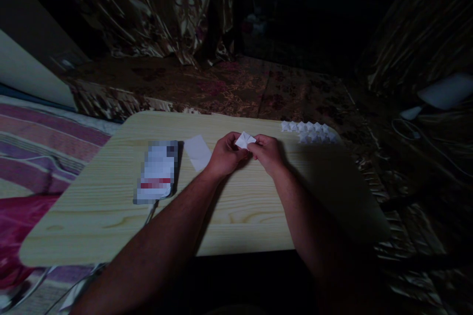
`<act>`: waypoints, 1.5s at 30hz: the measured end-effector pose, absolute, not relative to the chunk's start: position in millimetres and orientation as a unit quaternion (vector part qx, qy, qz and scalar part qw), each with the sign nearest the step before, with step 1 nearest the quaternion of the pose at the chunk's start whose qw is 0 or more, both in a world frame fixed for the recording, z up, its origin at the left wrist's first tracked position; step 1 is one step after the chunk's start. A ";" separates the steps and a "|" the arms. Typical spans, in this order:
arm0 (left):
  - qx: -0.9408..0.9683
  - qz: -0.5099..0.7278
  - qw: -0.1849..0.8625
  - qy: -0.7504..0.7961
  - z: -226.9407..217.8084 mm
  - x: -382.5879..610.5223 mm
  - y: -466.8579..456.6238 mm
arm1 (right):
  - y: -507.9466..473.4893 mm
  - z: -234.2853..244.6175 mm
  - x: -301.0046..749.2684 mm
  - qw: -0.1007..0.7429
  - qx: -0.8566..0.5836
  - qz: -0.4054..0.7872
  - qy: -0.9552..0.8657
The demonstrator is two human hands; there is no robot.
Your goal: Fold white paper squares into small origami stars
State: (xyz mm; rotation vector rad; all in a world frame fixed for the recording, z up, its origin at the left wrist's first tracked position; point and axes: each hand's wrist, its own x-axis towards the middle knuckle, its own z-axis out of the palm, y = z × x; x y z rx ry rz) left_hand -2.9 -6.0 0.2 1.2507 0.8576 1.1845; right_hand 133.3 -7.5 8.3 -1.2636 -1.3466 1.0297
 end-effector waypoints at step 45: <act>0.495 0.517 0.596 0.364 -5.1 -3.5 -4.4 | -8.0 -0.6 137.0 0.488 -0.485 0.482 -0.543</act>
